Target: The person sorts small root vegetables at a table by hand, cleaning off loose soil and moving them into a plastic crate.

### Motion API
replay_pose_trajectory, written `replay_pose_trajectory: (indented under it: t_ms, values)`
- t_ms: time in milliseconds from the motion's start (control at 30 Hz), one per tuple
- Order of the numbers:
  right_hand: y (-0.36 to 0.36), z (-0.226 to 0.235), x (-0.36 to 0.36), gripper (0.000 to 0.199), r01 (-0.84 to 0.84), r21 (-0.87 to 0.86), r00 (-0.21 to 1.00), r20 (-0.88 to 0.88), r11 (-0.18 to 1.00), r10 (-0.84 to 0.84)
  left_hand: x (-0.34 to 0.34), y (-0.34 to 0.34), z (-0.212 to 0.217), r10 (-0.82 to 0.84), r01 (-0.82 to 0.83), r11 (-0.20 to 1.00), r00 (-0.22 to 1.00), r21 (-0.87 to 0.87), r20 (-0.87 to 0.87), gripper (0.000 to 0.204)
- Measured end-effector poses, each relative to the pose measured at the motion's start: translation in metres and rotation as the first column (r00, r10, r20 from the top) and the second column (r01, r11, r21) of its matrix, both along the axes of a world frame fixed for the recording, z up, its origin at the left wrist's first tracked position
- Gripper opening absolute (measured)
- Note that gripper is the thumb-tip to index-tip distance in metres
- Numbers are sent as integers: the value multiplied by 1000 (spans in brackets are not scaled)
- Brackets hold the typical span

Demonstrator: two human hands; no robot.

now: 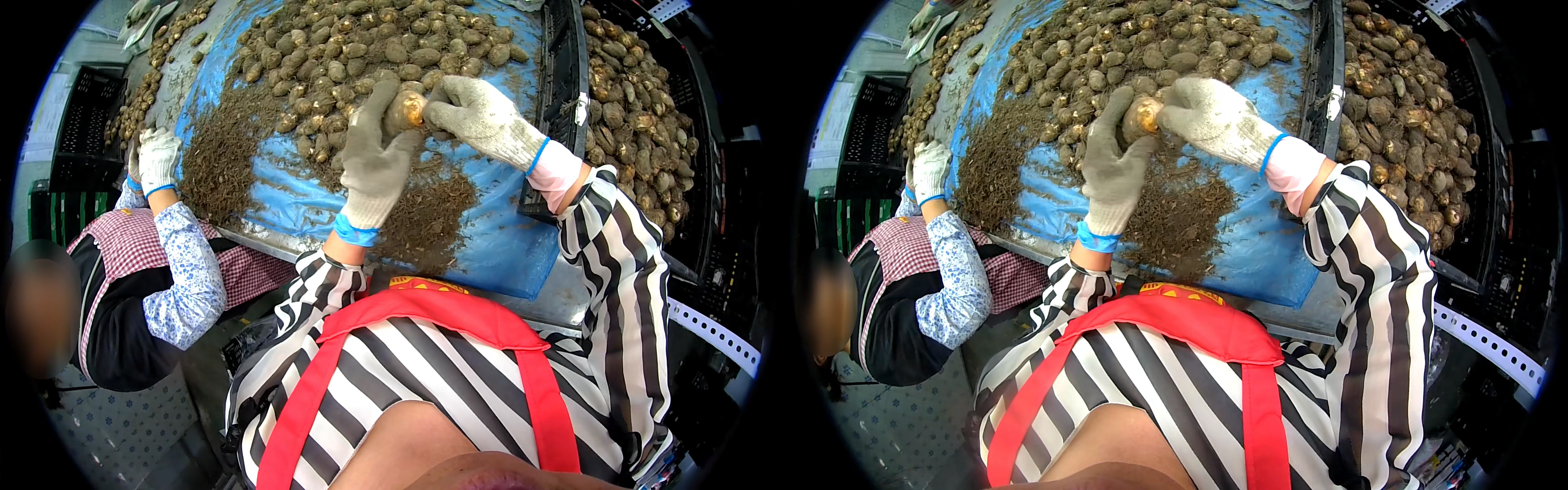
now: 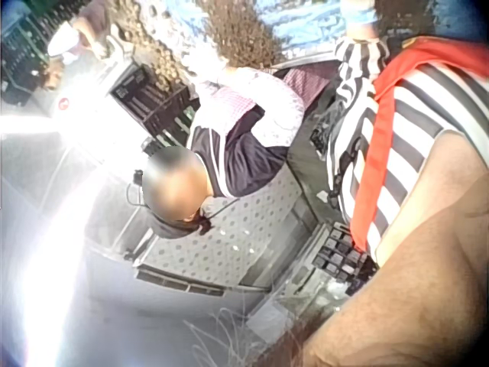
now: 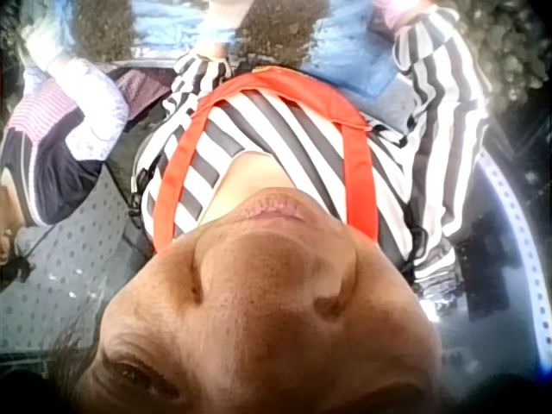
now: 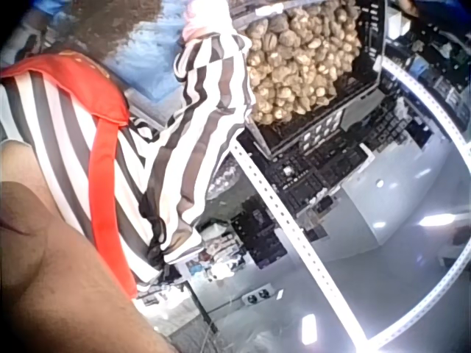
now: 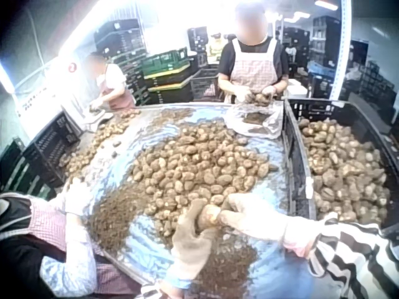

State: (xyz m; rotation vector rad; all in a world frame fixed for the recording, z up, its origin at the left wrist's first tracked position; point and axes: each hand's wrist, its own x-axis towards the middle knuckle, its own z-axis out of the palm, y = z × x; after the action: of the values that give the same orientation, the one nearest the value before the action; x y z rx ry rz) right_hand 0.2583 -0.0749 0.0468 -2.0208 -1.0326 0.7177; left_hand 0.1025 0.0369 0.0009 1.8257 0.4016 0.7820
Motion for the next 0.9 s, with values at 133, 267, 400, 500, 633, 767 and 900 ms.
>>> replay_pose_trajectory:
  t_ms: [133,267,400,500,633,767,900]
  values:
    - [-4,12,-5,23,-159,-11,980,116,987,159,-2,6,-8,-83,100,879,995,-466,57,54]
    - [-4,8,-7,23,-251,17,965,85,968,248,-3,10,-18,-62,225,549,971,-805,230,48]
    - [-7,7,-8,25,-364,-156,916,117,918,383,-1,25,-30,-49,458,348,880,-818,472,46]
    - [-3,28,-11,27,-197,-129,977,57,972,206,-4,23,-19,-128,432,377,900,-819,416,48]
    - [-4,21,-9,30,-176,-68,971,152,982,185,-7,18,-30,-176,179,948,984,-262,36,47]
    - [-11,6,-2,29,-219,25,972,92,975,216,-13,27,4,-188,175,981,960,-78,-209,50]
    - [-6,13,-2,31,-146,-50,983,108,988,150,-21,31,0,-341,271,792,940,-547,-27,57]
